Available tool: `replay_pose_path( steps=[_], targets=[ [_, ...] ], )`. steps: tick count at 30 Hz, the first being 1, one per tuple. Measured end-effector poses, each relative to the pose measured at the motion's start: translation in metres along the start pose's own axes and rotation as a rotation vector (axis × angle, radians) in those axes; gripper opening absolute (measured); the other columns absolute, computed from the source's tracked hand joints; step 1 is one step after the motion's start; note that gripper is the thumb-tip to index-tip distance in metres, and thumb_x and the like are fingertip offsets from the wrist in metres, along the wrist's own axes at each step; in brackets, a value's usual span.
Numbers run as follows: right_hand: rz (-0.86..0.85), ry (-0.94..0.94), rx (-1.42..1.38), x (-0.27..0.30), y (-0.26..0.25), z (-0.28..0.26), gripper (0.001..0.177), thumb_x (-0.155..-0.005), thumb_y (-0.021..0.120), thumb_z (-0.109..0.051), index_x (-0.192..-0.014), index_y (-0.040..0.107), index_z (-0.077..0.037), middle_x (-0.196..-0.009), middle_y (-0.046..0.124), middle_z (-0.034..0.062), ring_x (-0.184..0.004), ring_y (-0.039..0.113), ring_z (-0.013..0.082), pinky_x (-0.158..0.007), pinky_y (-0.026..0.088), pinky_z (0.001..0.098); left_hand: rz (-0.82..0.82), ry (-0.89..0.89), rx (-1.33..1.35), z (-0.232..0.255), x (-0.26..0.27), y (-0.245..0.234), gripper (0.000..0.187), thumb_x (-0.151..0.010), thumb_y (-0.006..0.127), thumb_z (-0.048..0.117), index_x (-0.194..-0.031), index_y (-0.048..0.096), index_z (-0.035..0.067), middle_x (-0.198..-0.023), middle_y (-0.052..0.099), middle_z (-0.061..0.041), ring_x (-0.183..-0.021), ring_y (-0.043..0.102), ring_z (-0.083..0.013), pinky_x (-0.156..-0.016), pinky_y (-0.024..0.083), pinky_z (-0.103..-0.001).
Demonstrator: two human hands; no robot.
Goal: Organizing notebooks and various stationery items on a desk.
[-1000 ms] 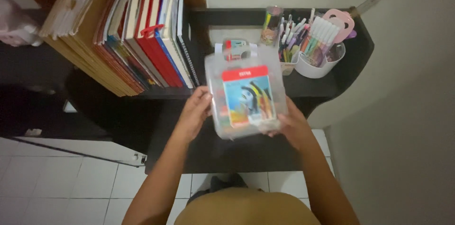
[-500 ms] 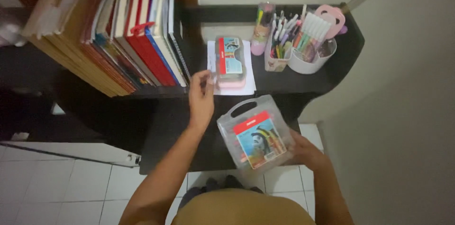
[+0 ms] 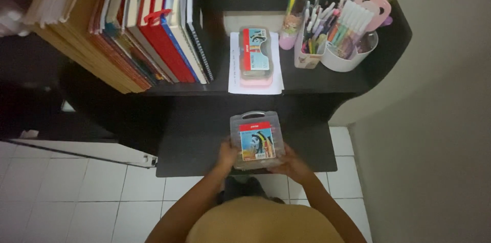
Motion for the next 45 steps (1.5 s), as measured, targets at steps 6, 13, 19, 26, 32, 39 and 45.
replay_pose_path(
  steps=[6,13,19,26,32,39,45],
  targets=[
    [-0.037,-0.012,-0.037,-0.016,0.005,0.014,0.080,-0.091,0.065,-0.031,-0.159,0.025,-0.020,-0.140,0.058,0.0194,-0.120,0.066,0.0403,-0.094,0.057,0.0569,0.079,-0.159,-0.146,-0.048,-0.030,-0.005,0.037,-0.106,0.049,0.028,-0.112,0.069,-0.003,-0.093,0.074,-0.019,-0.076,0.068,-0.0255,-0.068,0.054,-0.043],
    [0.150,0.076,0.372,-0.017,-0.003,0.021,0.069,-0.091,0.063,-0.034,-0.153,0.036,-0.020,-0.131,0.066,0.0170,-0.114,0.070,0.0367,-0.088,0.061,0.0502,0.070,-0.190,-0.239,-0.103,-0.059,-0.003,0.030,-0.098,0.062,0.029,-0.101,0.071,0.000,-0.089,0.070,-0.015,-0.076,0.065,-0.0249,-0.066,0.052,-0.040],
    [0.210,0.095,0.559,-0.052,-0.041,0.058,0.056,-0.095,0.065,-0.034,-0.144,0.054,-0.009,-0.130,0.067,0.0160,-0.111,0.071,0.0305,-0.089,0.065,0.0451,-0.016,-0.221,-0.151,-0.068,-0.037,-0.002,0.023,-0.097,0.061,0.023,-0.109,0.069,0.006,-0.102,0.070,-0.013,-0.088,0.065,-0.0240,-0.077,0.052,-0.040],
    [0.333,-0.241,0.667,-0.025,-0.006,0.000,0.041,-0.097,0.062,-0.028,-0.132,0.058,-0.007,-0.121,0.068,0.0148,-0.105,0.070,0.0273,-0.088,0.061,0.0429,-0.089,-0.222,-0.167,-0.059,-0.036,0.003,0.028,-0.093,0.060,0.013,-0.116,0.073,0.003,-0.115,0.071,-0.014,-0.097,0.066,-0.0255,-0.086,0.052,-0.041],
    [0.449,-0.586,0.759,-0.002,0.025,-0.057,0.028,-0.100,0.058,-0.023,-0.121,0.063,-0.004,-0.112,0.068,0.0136,-0.100,0.069,0.0242,-0.087,0.058,0.0406,-0.120,-0.279,-0.435,-0.064,-0.041,0.003,0.038,-0.108,0.052,0.035,-0.122,0.068,0.004,-0.113,0.071,-0.018,-0.102,0.066,-0.0306,-0.087,0.052,-0.044],
    [0.559,-0.941,0.755,0.013,0.057,-0.148,0.023,-0.104,0.053,-0.017,-0.117,0.065,-0.002,-0.108,0.069,0.0130,-0.098,0.067,0.0221,-0.088,0.055,0.0393,0.204,0.518,-0.295,0.211,0.057,-0.023,0.027,-0.101,0.055,0.013,-0.125,0.064,0.004,-0.121,0.065,-0.015,-0.113,0.065,-0.0262,-0.097,0.053,-0.039],
    [0.350,-1.159,0.542,-0.020,0.106,-0.243,0.042,-0.108,0.051,-0.016,-0.147,0.047,0.001,-0.141,0.059,0.0175,-0.133,0.056,0.0254,-0.113,0.044,0.0374,0.172,0.685,0.159,0.310,-0.007,-0.018,0.049,-0.101,0.059,0.015,-0.145,0.042,0.002,-0.135,0.058,-0.017,-0.119,0.063,-0.0250,-0.098,0.054,-0.037]
  ],
)
Point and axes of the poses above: each hand's wrist, its own x-axis away from the middle knuckle, its own y-axis out of the palm, z = x × y, the point moved 4 cm from there along -x, towards the middle knuckle
